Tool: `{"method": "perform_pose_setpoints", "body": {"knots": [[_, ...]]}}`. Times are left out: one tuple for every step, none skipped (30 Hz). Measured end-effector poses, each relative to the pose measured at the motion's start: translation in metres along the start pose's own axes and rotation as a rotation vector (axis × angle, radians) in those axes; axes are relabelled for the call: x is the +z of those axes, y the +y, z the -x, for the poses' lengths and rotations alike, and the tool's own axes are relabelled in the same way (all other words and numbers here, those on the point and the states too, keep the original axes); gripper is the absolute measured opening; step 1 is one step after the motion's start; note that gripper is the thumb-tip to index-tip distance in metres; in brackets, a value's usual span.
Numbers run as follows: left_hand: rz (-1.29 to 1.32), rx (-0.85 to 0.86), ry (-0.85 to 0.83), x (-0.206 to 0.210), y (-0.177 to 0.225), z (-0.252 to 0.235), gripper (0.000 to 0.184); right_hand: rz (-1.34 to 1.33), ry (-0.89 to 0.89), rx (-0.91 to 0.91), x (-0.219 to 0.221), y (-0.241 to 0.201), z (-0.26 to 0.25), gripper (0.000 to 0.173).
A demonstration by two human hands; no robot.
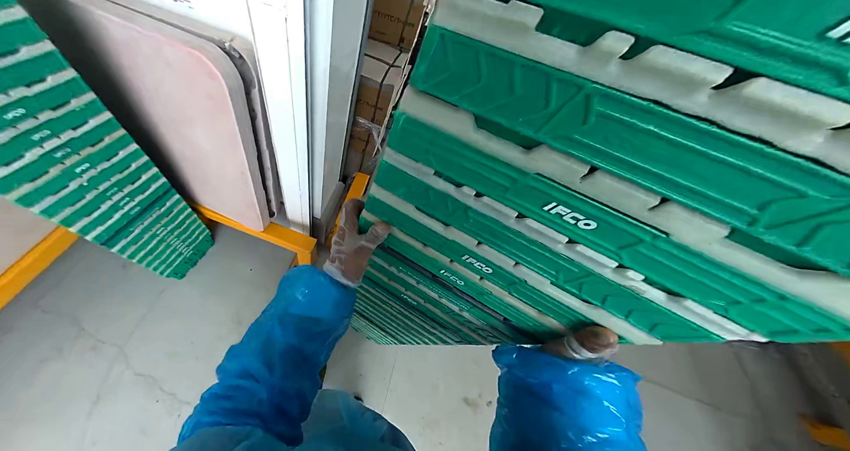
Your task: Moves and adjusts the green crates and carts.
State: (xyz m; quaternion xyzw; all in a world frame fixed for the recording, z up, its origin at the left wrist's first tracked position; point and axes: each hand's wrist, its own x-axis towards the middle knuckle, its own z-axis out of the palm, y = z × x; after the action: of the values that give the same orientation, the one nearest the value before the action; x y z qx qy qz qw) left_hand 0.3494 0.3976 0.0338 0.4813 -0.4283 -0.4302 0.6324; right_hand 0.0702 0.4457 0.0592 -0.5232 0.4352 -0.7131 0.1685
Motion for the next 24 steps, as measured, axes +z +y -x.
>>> {"method": "perform_pose_setpoints", "body": {"knots": [[0.026, 0.004, 0.011, -0.003, 0.001, 0.007, 0.09, -0.027, -0.01, -0.007, -0.003, 0.0, 0.006, 0.082], [0.05, 0.014, 0.016, -0.006, 0.001, 0.013, 0.093, -0.04, -0.005, 0.001, -0.005, -0.002, 0.012, 0.082], [0.064, 0.026, 0.021, -0.006, 0.0, 0.021, 0.096, -0.061, -0.003, 0.008, -0.009, -0.006, 0.018, 0.081], [0.073, 0.036, 0.032, -0.007, 0.0, 0.027, 0.098, -0.069, -0.011, 0.003, -0.012, -0.008, 0.022, 0.079], [0.071, 0.048, 0.045, -0.009, 0.002, 0.032, 0.102, -0.085, -0.016, -0.014, -0.015, -0.008, 0.026, 0.079], [0.07, 0.054, 0.051, -0.01, 0.004, 0.037, 0.108, -0.101, -0.009, -0.024, -0.018, -0.009, 0.031, 0.078], [0.076, 0.055, 0.047, -0.011, 0.006, 0.043, 0.114, -0.089, 0.0, -0.031, -0.02, -0.012, 0.037, 0.081], [0.085, 0.064, 0.032, -0.014, 0.008, 0.046, 0.117, -0.05, 0.016, -0.039, -0.019, -0.017, 0.042, 0.088], [0.097, 0.073, 0.017, -0.017, 0.01, 0.047, 0.117, -0.004, 0.038, -0.04, -0.016, -0.024, 0.048, 0.097], [0.115, 0.076, 0.004, -0.019, 0.01, 0.047, 0.115, 0.04, 0.066, -0.037, -0.012, -0.031, 0.053, 0.105], [0.129, 0.074, -0.004, -0.02, 0.009, 0.044, 0.114, 0.09, 0.091, -0.033, -0.007, -0.039, 0.056, 0.111], [0.124, 0.067, -0.016, -0.022, 0.009, 0.038, 0.11, 0.154, 0.112, -0.034, -0.002, -0.045, 0.058, 0.117], [0.105, 0.048, -0.028, -0.024, 0.01, 0.031, 0.101, 0.243, 0.134, -0.041, 0.002, -0.048, 0.062, 0.121], [0.089, 0.018, -0.057, -0.025, 0.01, 0.024, 0.092, 0.359, 0.155, -0.048, 0.005, -0.05, 0.067, 0.125], [0.083, -0.015, -0.095, -0.027, 0.01, 0.015, 0.086, 0.474, 0.171, -0.051, 0.009, -0.053, 0.072, 0.127], [0.078, -0.04, -0.141, -0.027, 0.012, 0.004, 0.079, 0.584, 0.197, -0.06, 0.014, -0.055, 0.076, 0.127], [0.068, -0.053, -0.18, -0.026, 0.013, -0.008, 0.074, 0.654, 0.218, -0.067, 0.021, -0.057, 0.079, 0.126], [0.044, -0.071, -0.215, -0.024, 0.015, -0.019, 0.072, 0.707, 0.235, -0.069, 0.025, -0.059, 0.082, 0.126], [0.018, -0.096, -0.248, -0.021, 0.017, -0.025, 0.072, 0.757, 0.253, -0.054, 0.028, -0.064, 0.086, 0.126], [-0.015, -0.127, -0.292, -0.017, 0.024, -0.029, 0.069, 0.798, 0.281, -0.039, 0.031, -0.069, 0.091, 0.126], [-0.044, -0.134, -0.335, -0.013, 0.033, -0.031, 0.064, 0.828, 0.322, -0.034, 0.033, -0.073, 0.093, 0.126], [-0.05, -0.114, -0.359, -0.007, 0.038, -0.033, 0.057, 0.855, 0.367, -0.034, 0.034, -0.076, 0.096, 0.125], [-0.034, -0.09, -0.386, -0.002, 0.036, -0.036, 0.053, 0.868, 0.408, -0.029, 0.035, -0.077, 0.099, 0.125], [0.009, -0.068, -0.408, 0.002, 0.03, -0.038, 0.054, 0.868, 0.441, -0.026, 0.035, -0.077, 0.103, 0.125]]}}
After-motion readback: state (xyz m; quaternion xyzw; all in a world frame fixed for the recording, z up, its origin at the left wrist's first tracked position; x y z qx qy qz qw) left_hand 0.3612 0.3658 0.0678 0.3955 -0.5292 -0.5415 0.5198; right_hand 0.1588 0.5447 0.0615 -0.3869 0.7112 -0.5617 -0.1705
